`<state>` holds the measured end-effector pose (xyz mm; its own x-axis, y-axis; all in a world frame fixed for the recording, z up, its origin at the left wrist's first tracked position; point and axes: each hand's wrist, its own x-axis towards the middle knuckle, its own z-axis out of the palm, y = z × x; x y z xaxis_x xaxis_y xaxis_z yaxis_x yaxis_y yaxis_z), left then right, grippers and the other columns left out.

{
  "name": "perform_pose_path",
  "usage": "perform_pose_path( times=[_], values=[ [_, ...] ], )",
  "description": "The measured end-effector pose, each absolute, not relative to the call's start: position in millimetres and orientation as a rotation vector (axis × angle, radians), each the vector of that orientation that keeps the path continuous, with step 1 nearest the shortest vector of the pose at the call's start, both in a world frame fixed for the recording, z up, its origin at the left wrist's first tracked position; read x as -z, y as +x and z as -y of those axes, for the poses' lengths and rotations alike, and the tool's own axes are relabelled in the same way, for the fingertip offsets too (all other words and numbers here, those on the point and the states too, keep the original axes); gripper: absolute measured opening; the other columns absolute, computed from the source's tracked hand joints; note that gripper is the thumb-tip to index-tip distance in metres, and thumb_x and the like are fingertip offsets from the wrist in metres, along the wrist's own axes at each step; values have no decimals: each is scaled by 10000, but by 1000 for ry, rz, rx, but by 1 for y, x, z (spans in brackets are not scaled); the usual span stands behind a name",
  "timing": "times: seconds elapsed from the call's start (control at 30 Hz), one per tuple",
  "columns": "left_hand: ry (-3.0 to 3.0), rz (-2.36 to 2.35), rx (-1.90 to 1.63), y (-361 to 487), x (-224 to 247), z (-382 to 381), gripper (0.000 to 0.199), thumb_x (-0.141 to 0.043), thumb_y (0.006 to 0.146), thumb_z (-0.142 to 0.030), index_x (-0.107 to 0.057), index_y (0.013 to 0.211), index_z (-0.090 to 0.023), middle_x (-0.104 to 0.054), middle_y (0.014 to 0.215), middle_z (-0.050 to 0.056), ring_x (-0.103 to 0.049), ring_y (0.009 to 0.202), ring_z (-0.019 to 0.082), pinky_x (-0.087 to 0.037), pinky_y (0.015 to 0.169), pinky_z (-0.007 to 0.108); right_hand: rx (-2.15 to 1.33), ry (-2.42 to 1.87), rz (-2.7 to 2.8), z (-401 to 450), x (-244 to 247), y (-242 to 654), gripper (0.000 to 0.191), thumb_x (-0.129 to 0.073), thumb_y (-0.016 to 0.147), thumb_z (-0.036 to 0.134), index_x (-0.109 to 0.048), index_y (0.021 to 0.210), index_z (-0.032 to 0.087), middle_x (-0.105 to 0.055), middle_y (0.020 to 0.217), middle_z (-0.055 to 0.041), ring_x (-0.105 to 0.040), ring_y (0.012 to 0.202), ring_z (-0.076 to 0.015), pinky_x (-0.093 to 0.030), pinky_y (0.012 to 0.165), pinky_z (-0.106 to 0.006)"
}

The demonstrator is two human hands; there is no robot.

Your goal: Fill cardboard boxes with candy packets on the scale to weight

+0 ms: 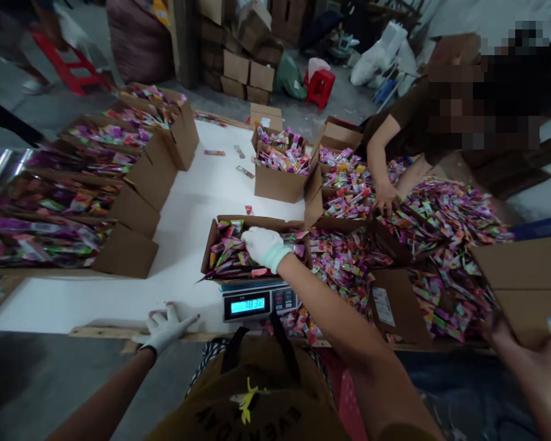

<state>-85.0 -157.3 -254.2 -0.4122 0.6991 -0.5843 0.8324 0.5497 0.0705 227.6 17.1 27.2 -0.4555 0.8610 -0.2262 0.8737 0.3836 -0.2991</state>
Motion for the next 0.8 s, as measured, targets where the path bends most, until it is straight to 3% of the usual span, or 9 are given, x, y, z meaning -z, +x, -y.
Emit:
perform_pose_path(
  times=[0.17, 0.27, 0.33, 0.4, 0.6, 0.8],
  values=[
    [1235, -2222, 284, -84, 254, 157, 1211, -361, 753, -899, -256, 1672, -117, -215, 1671, 390, -96, 1594, 525, -20, 1113, 855, 865, 2024, -2771, -13, -35, 263, 219, -633, 888, 246, -804, 1024, 221, -799, 1063, -69, -718, 1050, -263, -549, 1011, -384],
    [1254, -2235, 247, -85, 259, 159, 1205, -367, 743, -908, -299, 1657, -124, -254, 1655, 388, -131, 1581, 531, -7, 1113, 853, 1290, 2289, -2718, -5, -44, 292, 298, -674, 835, 376, -797, 1054, 216, -780, 867, -43, -701, 762, -224, -600, 748, -358],
    [1258, -2248, 223, -86, 265, 161, 1216, -365, 737, -917, -304, 1655, -123, -251, 1654, 391, -129, 1580, 534, 1, 1113, 853, 1596, 2376, -2588, 1, -52, 302, 432, -708, 793, 441, -776, 1137, 191, -748, 786, -29, -604, 562, -169, -542, 558, -318],
    [1259, -2252, 212, -87, 269, 162, 1237, -373, 728, -924, -294, 1659, -113, -231, 1659, 399, -109, 1582, 543, 9, 1107, 858, 1740, 2430, -2518, 8, -61, 307, 491, -748, 753, 460, -766, 1155, 179, -739, 770, -19, -527, 481, -126, -477, 471, -285],
    [1266, -2201, 227, -87, 269, 162, 1274, -366, 723, -938, -242, 1676, -102, -185, 1674, 407, -76, 1594, 537, -4, 1116, 852, 1353, 2667, -2684, 39, -107, 336, 355, -796, 751, 408, -798, 1023, 181, -769, 808, -26, -606, 555, -123, -536, 531, -282],
    [1253, -2204, 267, -87, 270, 161, 1285, -367, 719, -957, -216, 1683, -121, -161, 1682, 404, -82, 1590, 547, -5, 1116, 849, 760, 2867, -2414, 78, -124, 421, 343, -756, 746, 428, -786, 1005, 205, -799, 931, -97, -755, 817, -280, -649, 819, -502]
  ],
)
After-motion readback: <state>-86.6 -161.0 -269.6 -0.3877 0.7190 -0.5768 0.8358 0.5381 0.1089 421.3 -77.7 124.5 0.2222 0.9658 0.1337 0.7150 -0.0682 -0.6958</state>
